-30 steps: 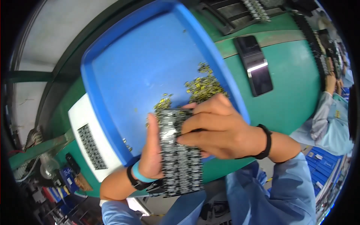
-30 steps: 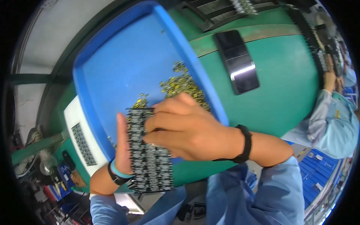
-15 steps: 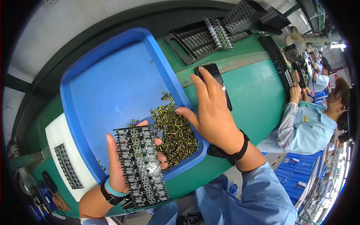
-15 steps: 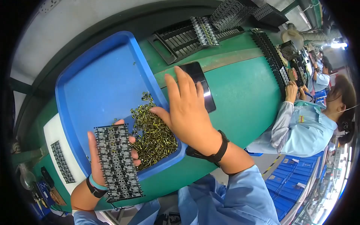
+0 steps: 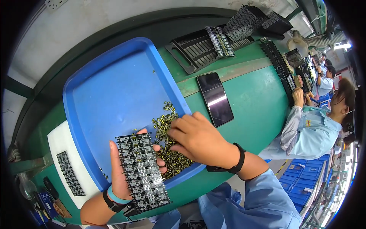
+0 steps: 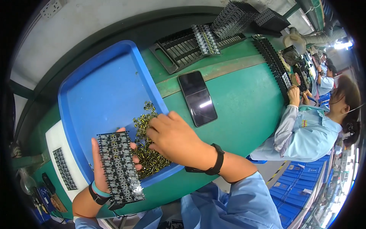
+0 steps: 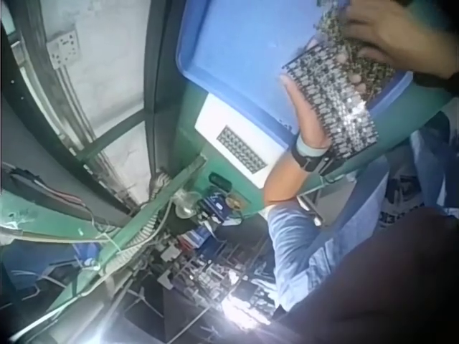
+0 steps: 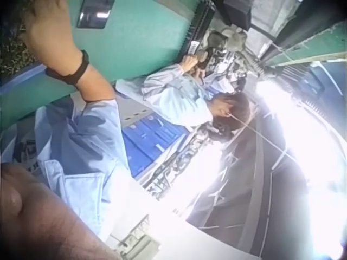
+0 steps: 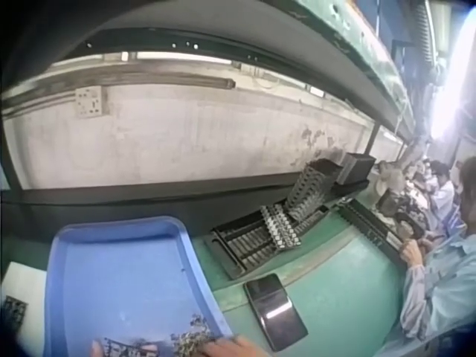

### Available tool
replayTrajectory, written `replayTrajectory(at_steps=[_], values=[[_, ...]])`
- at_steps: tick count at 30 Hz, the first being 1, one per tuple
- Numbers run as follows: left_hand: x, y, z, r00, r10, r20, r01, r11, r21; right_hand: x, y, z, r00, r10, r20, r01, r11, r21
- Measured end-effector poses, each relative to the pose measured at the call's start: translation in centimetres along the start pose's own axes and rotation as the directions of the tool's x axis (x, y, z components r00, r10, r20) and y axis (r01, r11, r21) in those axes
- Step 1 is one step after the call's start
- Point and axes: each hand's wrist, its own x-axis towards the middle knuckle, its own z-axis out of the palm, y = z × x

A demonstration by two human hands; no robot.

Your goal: The person picks up a circuit board and inserts small components into it by hand, one at a time, from a blue tray. After filling the board, they place it on a white foam pad and pick up another to repeat the process.

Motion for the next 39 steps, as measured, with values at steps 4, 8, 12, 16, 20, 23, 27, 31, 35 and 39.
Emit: replayTrajectory(at_steps=[4, 8, 12, 16, 20, 23, 27, 31, 35, 39], values=[[-0.1, -0.1, -0.5, 0.999, -0.004, 0.051, 0.005, 1.000, -0.022, -0.4, 0.0, 0.9, 0.990, -0.049, 0.133, 0.052, 0.999, -0.017], [0.2, 0.0, -0.6, 0.999, -0.004, 0.032, 0.004, 1.000, 0.009, -0.2, 0.3, 1.6, 0.996, -0.086, 0.014, 0.083, 0.984, 0.156], [0.3, -0.1, -0.4, 1.000, -0.001, 0.010, 0.000, 1.000, 0.018, -0.2, 0.1, 2.3, 0.995, -0.046, -0.083, 0.072, 0.939, 0.335], [0.3, -0.2, -0.2, 0.999, 0.033, -0.015, -0.032, 0.999, 0.007, 0.0, -1.0, 1.9, 0.989, 0.120, -0.082, -0.052, 0.820, 0.569], [-0.1, -0.1, -0.4, 0.997, 0.071, 0.012, -0.072, 0.997, 0.016, 0.3, -1.9, 1.4, 0.968, 0.251, 0.004, -0.187, 0.713, 0.676], [-0.2, 0.1, -0.4, 0.997, 0.075, 0.000, -0.075, 0.997, 0.026, 0.4, -1.7, 1.7, 0.976, 0.219, 0.016, -0.167, 0.690, 0.704], [-0.3, 0.1, -0.8, 0.998, 0.054, 0.009, -0.054, 0.998, 0.017, 0.0, -2.1, 2.7, 0.930, 0.353, 0.100, -0.242, 0.386, 0.890], [0.5, 0.0, 0.6, 0.998, 0.045, -0.040, -0.044, 0.999, 0.024, 0.5, -0.6, 1.4, 0.951, 0.303, -0.057, -0.113, 0.515, 0.849], [0.9, -0.3, 0.5, 0.999, 0.026, 0.026, -0.027, 0.999, 0.033, -0.1, -0.5, 1.1, 0.954, 0.291, 0.067, -0.178, 0.372, 0.911], [0.9, -0.4, 0.4, 1.000, -0.009, 0.019, 0.008, 0.997, 0.072, -0.4, -0.6, 1.9, 0.929, 0.308, 0.205, -0.251, 0.116, 0.961]])
